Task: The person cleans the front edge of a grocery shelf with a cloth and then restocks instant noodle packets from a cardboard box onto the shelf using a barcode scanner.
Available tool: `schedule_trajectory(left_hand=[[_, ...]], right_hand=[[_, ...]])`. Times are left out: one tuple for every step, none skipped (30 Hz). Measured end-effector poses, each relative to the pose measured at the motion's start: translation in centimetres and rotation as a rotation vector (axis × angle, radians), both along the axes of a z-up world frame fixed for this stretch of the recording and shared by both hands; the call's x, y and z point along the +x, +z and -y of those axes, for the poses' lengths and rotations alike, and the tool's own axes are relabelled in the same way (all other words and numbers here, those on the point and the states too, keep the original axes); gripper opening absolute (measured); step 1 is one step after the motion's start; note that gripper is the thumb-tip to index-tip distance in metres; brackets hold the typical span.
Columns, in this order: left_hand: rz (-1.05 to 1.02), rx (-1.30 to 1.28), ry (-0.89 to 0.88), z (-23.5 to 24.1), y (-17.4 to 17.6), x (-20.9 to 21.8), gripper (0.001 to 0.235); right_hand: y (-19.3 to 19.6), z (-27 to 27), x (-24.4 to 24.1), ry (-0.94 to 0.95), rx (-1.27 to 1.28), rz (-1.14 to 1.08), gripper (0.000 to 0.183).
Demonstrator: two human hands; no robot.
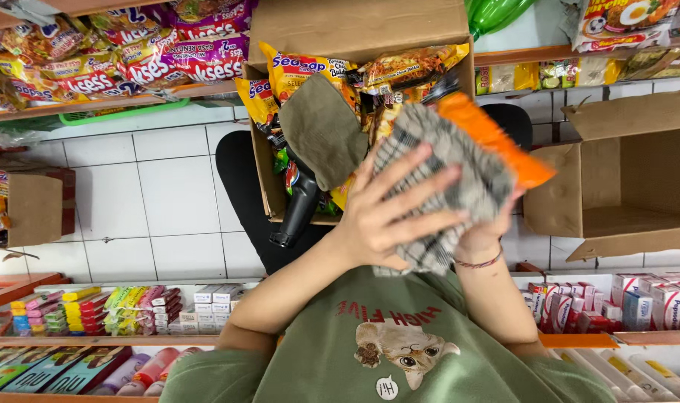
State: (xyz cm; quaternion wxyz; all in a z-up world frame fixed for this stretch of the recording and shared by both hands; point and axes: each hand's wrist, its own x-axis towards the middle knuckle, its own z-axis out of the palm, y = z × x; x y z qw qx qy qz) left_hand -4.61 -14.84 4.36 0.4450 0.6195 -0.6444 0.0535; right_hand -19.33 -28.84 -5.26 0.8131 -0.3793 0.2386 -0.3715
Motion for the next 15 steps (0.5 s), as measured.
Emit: schedule_trajectory(left_hand=[[0.09,-0.002,-0.003,-0.5,-0.7,-0.4,0.044],[0.137,-0.005,-0.007,-1.0,-1.6,-0.7,0.042],[0.184,-0.008,-0.011,-1.4,-2.7,-0.9,0.04],[0.232,-0.011,-0.016,-1.7,-3.9,-1.0,0.038],[0.231,-0.025,-0.02,-1.7,-5.2,-0.9,0.038],[0.229,-0.04,-0.024,-1.4,-6.5,-0.5,0.037],[0.227,-0.054,-0.028,-1.1,-7.6,-0.1,0.037],[0.163,0.002,-0.004,-0.9,-8.4,0.3,0.039],[0.099,0.059,0.02,-0.7,-8.9,0.8,0.041],[0.035,0.115,0.045,-0.3,-8.9,1.3,0.044],[0.036,0.21,0.103,0.0,-8.7,1.6,0.048],[0.037,0.305,0.161,0.4,-8.1,1.9,0.055],[0.039,0.4,0.219,0.8,-7.3,2.1,0.062],[0.043,0.387,0.265,1.3,-6.4,2.3,0.066],[0.047,0.373,0.312,1.8,-5.4,2.5,0.071]], right_hand=[[0.2,0.6,0.0,-0.004,0.06,0.071,0.092],[1.0,1.7,0.1,-0.008,0.122,0.147,0.091],[2.2,2.2,0.2,0.077,0.165,0.236,0.091],[3.5,2.8,0.2,0.165,0.21,0.319,0.091],[4.7,3.1,0.5,0.249,0.231,0.402,0.092],[5.6,3.5,0.7,0.336,0.254,0.477,0.094],[6.4,4.1,0.5,0.303,0.194,0.465,0.095],[6.8,4.7,0.1,0.267,0.136,0.45,0.096],[7.2,5.1,-0.8,0.201,-0.01,0.364,0.098],[6.9,5.1,-1.2,0.145,-0.125,0.312,0.099],[6.6,5.1,-1.6,0.083,-0.235,0.254,0.099],[6.0,5.0,-1.8,0.033,-0.317,0.235,0.098],[5.4,4.9,-1.9,0.0,-0.326,0.148,0.096],[5.1,4.8,-1.9,-0.026,-0.331,0.06,0.096],[5.3,4.5,-2.2,0.01,-0.422,-0.077,0.095]])
